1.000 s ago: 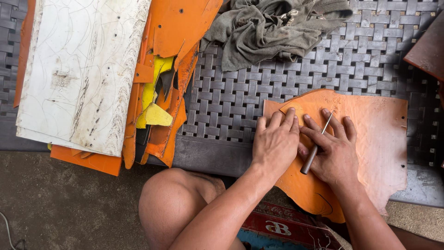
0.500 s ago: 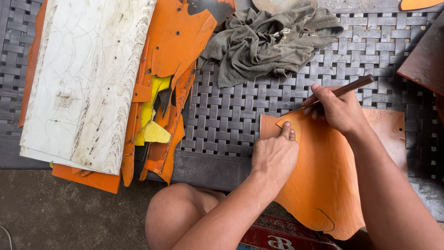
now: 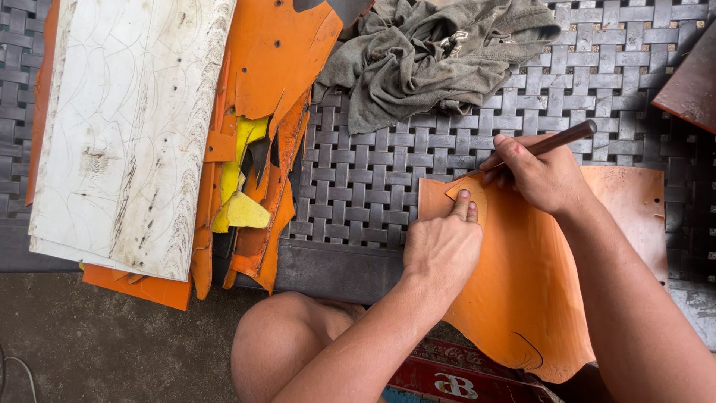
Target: The person uses a small knife to cut an orange leather piece on a white board, then wipes the board with a cloth. They continue cutting another orange leather piece, using a smaller piece as a template to trace and cut a curved shape.
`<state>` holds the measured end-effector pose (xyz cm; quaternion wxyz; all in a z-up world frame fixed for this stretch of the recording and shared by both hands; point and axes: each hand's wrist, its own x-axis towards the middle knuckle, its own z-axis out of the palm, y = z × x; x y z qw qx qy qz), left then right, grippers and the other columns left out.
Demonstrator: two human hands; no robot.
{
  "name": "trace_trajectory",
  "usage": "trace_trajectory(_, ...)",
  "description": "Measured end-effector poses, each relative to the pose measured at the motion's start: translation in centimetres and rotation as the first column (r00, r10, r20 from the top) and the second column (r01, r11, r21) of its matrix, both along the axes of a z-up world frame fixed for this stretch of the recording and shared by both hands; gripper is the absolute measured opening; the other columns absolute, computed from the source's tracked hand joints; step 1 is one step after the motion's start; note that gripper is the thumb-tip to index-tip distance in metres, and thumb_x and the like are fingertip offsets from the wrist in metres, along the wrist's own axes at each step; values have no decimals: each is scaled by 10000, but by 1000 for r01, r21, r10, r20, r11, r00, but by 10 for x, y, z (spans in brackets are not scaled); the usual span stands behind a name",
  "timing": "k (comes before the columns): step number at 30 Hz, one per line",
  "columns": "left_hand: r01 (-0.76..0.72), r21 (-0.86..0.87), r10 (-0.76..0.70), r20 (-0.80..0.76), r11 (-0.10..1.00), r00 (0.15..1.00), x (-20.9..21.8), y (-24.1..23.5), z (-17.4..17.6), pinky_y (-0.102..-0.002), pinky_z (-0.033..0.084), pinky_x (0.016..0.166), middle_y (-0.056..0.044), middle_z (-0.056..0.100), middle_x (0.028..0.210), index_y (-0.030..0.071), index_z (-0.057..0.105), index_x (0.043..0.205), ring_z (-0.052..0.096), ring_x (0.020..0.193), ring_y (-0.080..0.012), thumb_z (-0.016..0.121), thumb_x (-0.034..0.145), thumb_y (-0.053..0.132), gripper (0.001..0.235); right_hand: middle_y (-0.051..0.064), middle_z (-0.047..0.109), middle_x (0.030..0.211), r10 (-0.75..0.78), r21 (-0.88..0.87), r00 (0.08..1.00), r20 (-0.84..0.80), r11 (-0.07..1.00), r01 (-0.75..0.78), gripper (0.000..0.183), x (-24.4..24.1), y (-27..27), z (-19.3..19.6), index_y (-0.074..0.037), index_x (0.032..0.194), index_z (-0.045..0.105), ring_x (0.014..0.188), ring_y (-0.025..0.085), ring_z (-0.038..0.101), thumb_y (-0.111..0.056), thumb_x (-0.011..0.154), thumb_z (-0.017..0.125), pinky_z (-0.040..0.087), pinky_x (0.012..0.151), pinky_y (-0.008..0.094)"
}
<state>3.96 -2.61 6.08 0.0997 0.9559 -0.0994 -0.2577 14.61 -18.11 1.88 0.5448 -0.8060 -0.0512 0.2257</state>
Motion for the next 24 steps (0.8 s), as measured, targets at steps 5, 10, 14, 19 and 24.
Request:
trace_trajectory(5, -18, -9, 18, 30, 1000, 999, 1, -1, 1, -400, 616, 532, -111, 388, 1590, 10, 596, 1372, 764, 683, -245, 540, 902, 85, 479, 96, 739, 796, -63, -76, 986, 155, 994, 76, 430, -37, -2, 6, 34, 977, 753, 709, 158, 671, -289, 1104, 499, 546, 689, 302)
trace_trajectory(10, -5, -8, 5, -21, 1000, 1000, 1, 0, 3, -386, 611, 551, -105, 363, 1628, 23, 701, 1207, 765, 681, -243, 488, 982, 117, 324, 146, 735, 828, -178, -119, 934, 309, 967, 224, 407, -92, 4, 15, 63, 932, 712, 749, 192, 708, -231, 1126, 508, 572, 741, 326)
trace_trajectory(14, 0, -17, 0, 20, 1000, 1000, 0, 0, 1, -380, 605, 526, -126, 382, 1603, 4, 723, 1129, 761, 647, -242, 406, 1073, 168, 361, 187, 717, 797, -226, -257, 905, 360, 909, 329, 449, -139, 18, 25, 84, 831, 669, 688, 223, 696, -232, 1116, 527, 560, 702, 342)
trace_trajectory(19, -5, -32, 11, 191, 999, 982, -1, 0, -9, -374, 598, 446, -130, 487, 1527, 23, 730, 1109, 759, 618, -240, 468, 947, 136, 328, 171, 749, 814, -405, -199, 908, 106, 886, 418, 401, -173, 17, 35, 62, 975, 757, 704, 214, 695, -241, 1082, 517, 565, 699, 336)
trace_trajectory(24, 95, 44, -101, 181, 995, 978, 10, -1, -15, -359, 589, 570, -86, 799, 853, 116, 774, 895, 762, 739, -208, 561, 990, 118, 233, 152, 769, 927, -512, -24, 859, 20, 858, 513, 356, -195, 7, 32, 79, 1071, 736, 824, 210, 708, -206, 1074, 523, 579, 790, 331)
